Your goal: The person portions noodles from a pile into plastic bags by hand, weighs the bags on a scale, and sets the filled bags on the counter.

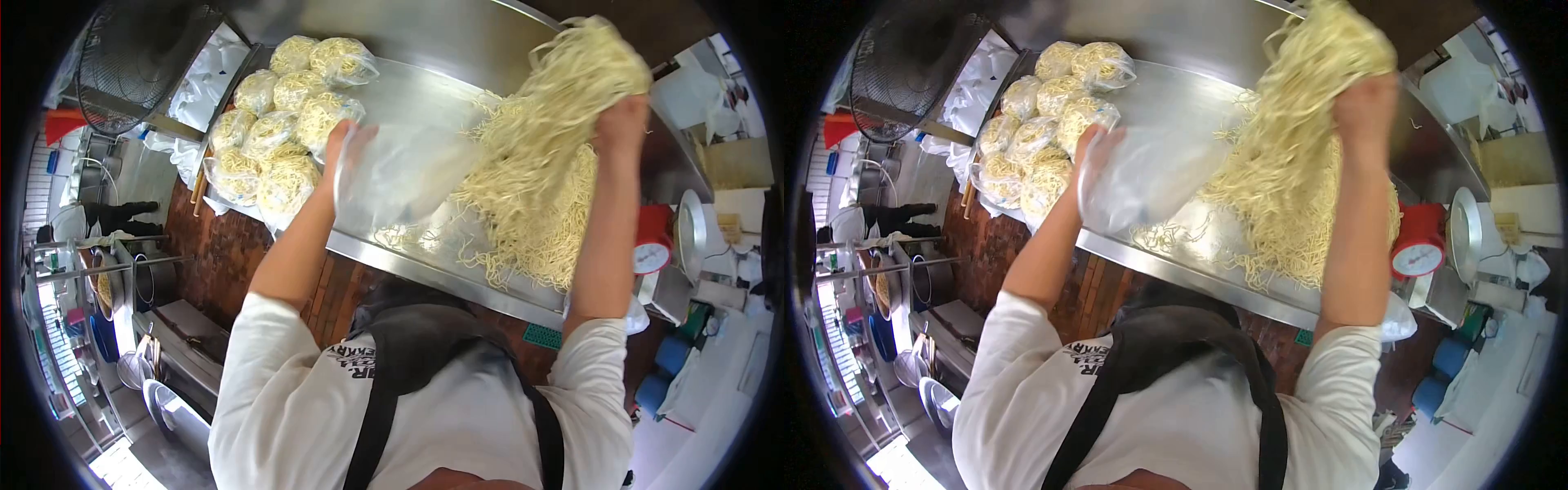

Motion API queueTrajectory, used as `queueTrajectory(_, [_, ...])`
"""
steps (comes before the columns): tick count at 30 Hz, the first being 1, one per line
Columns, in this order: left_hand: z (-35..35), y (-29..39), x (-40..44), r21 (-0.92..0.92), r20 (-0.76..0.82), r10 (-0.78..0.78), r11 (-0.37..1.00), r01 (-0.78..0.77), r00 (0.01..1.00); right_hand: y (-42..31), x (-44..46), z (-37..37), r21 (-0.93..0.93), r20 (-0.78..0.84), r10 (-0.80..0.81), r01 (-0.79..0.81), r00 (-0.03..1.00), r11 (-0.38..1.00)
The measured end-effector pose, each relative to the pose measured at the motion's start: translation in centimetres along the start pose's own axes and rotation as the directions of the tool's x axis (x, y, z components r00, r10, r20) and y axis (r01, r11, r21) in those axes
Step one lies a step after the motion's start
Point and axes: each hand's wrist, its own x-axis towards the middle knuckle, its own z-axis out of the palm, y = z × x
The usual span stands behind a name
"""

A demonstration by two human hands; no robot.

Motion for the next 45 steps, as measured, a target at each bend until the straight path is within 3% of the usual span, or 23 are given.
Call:
queueTrajectory(2, [2.1,0.4,4.4,0.043,-0.01,0.16,0.986,-0.159,0.987,-4.5,2.2,-1.5,0.12,0.007,-0.054,0.053,0.998,0.991])
queueTrajectory(4, [3.8,1.7,9.4,0.465,-0.012,0.4,0.813,-0.349,0.916,-8.3,3.6,-3.0,0.194,0.024,-0.108,0.102,0.994,0.976])
queueTrajectory(6, [6.9,0.9,16.5,0.285,-0.098,0.442,0.871,-0.401,0.892,-10.7,3.9,-4.6,0.243,0.042,-0.135,0.121,0.99,0.962])
queueTrajectory(8, [10.1,5.9,15.6,0.434,-0.101,0.58,0.757,-0.488,0.809,-11.8,3.2,-5.8,0.288,0.07,-0.13,0.105,0.989,0.952])
queueTrajectory(10, [12.2,7.6,17.1,0.849,0.334,0.772,0.002,-0.528,0.54,-11.5,1.5,-6.2,0.328,0.117,-0.092,0.049,0.989,0.943])
queueTrajectory(11, [14.1,8.8,16.1,0.706,0.172,0.742,0.366,-0.606,0.648,-10.9,0.3,-6.1,0.346,0.15,-0.063,0.007,0.987,0.938])
queueTrajectory(13, [17.7,11.4,12.7,0.587,0.084,0.85,0.379,-0.715,0.519,-8.6,-2.2,-5.4,0.389,0.239,0.015,-0.11,0.971,0.915])
queueTrajectory(14, [18.7,13.6,9.4,0.319,0.047,0.614,0.738,-0.594,0.788,-7.2,-3.4,-4.6,0.408,0.295,0.064,-0.186,0.953,0.894])
queueTrajectory(15, [19.2,15.3,6.4,0.3,0.027,0.492,0.827,-0.476,0.87,-5.5,-5.0,-3.6,0.417,0.348,0.115,-0.264,0.93,0.87])
queueTrajectory(16, [21.4,12.8,6.6,0.112,-0.033,0.702,0.71,-0.695,0.712,-4.3,-6.0,-2.9,0.399,0.386,0.19,-0.349,0.903,0.848])
queueTrajectory(17, [19.8,14.8,1.5,-0.012,0.087,0.63,0.775,-0.632,0.772,-2.5,-7.1,-1.9,0.364,0.414,0.263,-0.423,0.871,0.83])
queueTrajectory(18, [18.5,15.4,-2.4,-0.082,0.076,0.804,0.595,-0.8,0.59,-0.8,-8.1,-1.1,0.326,0.438,0.332,-0.492,0.835,0.807])
queueTrajectory(19, [17.7,15.0,-5.5,-0.127,0.221,0.753,0.653,-0.747,0.62,0.9,-8.9,-0.5,0.288,0.459,0.392,-0.551,0.797,0.783])
queueTrajectory(22, [14.1,9.4,-10.2,-0.01,0.496,0.809,0.369,-0.93,0.316,6.4,-10.6,1.7,0.179,0.5,0.525,-0.676,0.688,0.715])
queueTrajectory(25, [12.5,1.4,-10.9,0.022,0.464,0.779,0.466,-0.885,0.422,13.4,-11.2,5.6,0.081,0.517,0.593,-0.725,0.617,0.684])
queueTrajectory(27, [12.1,-4.5,-9.3,0.208,0.332,0.692,0.609,-0.765,0.641,19.7,-12.4,8.4,0.002,0.527,0.624,-0.735,0.577,0.678])
queueTrajectory(29, [10.7,-6.2,-8.0,0.464,0.289,0.236,0.813,-0.352,0.928,24.0,-15.5,10.2,-0.261,0.666,0.531,-0.503,0.524,0.824])
queueTrajectory(30, [10.3,-8.0,-7.2,0.474,0.227,0.263,0.811,-0.342,0.938,19.4,-17.0,10.2,-0.491,0.774,0.437,-0.001,0.457,0.871])
queueTrajectory(34, [9.0,-12.9,-6.5,0.449,0.172,0.146,0.868,-0.21,0.974,15.1,-22.9,7.9,-0.809,0.578,0.431,0.416,0.693,0.416])
queueTrajectory(37, [10.2,-11.8,-7.7,0.408,0.212,0.156,0.883,-0.232,0.965,18.1,-21.7,9.1,-0.817,0.553,0.611,0.225,0.567,0.531])
queueTrajectory(40, [11.7,-10.4,-9.8,0.377,0.351,0.138,0.885,-0.274,0.926,27.6,-20.0,12.2,-0.392,0.728,0.315,-0.008,0.609,0.92])
queueTrajectory(42, [12.8,-7.5,-12.0,0.245,0.446,0.164,0.923,-0.296,0.88,25.0,-17.5,15.3,0.136,0.598,0.373,-0.548,0.71,0.825])
queueTrajectory(45, [13.9,-5.7,-11.7,0.137,0.539,0.092,0.971,-0.195,0.837,25.1,-19.1,14.9,0.064,0.615,0.581,-0.768,0.534,0.637])
